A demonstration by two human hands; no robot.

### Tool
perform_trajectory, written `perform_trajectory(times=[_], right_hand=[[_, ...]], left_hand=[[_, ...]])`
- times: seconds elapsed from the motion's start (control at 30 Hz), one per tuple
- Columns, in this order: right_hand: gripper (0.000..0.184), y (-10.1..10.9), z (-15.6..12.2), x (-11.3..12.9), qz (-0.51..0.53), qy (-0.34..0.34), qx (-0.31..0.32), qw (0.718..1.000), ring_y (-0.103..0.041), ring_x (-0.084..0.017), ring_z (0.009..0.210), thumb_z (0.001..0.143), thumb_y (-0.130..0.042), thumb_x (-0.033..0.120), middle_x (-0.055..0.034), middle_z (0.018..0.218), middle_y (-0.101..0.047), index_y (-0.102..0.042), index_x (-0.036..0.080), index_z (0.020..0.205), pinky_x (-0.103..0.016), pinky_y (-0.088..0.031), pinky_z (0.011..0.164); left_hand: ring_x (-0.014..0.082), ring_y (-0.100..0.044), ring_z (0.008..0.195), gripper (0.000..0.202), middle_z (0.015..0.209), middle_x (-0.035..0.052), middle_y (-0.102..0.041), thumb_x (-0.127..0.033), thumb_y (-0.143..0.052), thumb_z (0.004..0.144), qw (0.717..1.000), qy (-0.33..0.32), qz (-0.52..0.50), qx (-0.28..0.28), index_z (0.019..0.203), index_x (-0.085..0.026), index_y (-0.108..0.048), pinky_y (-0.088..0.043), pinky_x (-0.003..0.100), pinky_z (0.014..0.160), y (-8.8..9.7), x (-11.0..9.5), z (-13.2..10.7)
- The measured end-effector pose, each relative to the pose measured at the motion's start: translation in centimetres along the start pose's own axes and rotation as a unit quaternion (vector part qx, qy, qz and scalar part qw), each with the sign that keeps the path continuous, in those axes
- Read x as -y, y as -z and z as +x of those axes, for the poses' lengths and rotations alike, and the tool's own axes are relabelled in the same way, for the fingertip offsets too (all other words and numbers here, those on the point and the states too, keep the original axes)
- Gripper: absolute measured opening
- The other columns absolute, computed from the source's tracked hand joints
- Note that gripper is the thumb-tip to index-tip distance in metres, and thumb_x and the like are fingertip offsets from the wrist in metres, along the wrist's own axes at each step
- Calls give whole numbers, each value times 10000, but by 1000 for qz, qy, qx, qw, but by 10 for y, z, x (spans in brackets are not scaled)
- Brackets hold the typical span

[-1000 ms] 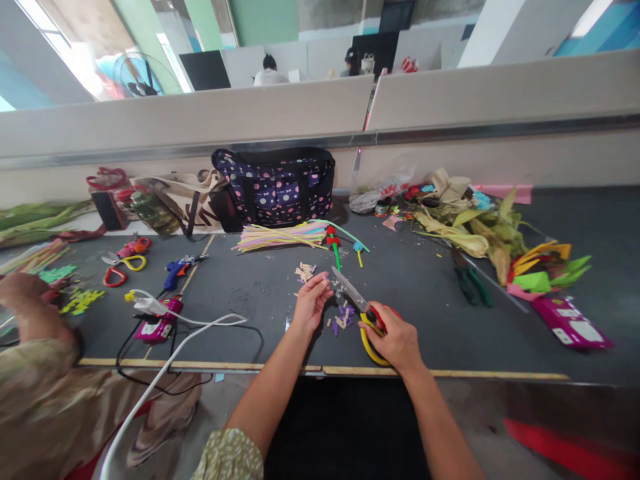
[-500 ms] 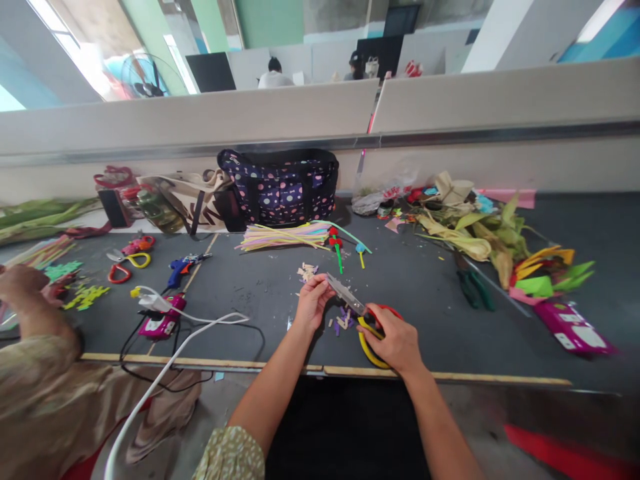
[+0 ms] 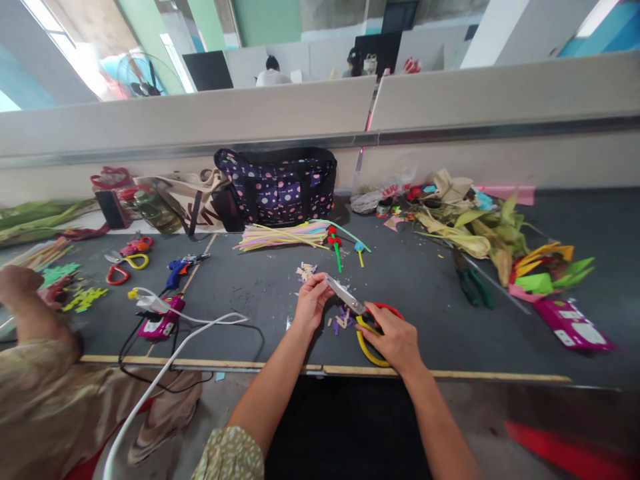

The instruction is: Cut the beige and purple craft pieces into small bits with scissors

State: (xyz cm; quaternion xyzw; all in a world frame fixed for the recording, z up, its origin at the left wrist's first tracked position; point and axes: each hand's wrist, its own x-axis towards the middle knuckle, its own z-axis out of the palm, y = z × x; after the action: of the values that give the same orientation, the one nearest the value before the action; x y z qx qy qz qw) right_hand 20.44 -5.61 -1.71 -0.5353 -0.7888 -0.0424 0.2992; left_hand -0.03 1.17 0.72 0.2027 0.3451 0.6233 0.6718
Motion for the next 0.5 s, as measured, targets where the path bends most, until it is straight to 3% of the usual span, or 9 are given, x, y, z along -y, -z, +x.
perform_trajectory(times=[0.5], right_hand=[[463,-1,-2,-1,-5,8,-10,1000,-619,-125,733,882,-539,473,-31,851,-677,-573,192,1249,-221,-430,671]], left_hand=[[88,-642,605,293,742,7,-687,-166,-790,628,1000,2,-5,0,894,-128,-673,-533,188,640,0,3,0]])
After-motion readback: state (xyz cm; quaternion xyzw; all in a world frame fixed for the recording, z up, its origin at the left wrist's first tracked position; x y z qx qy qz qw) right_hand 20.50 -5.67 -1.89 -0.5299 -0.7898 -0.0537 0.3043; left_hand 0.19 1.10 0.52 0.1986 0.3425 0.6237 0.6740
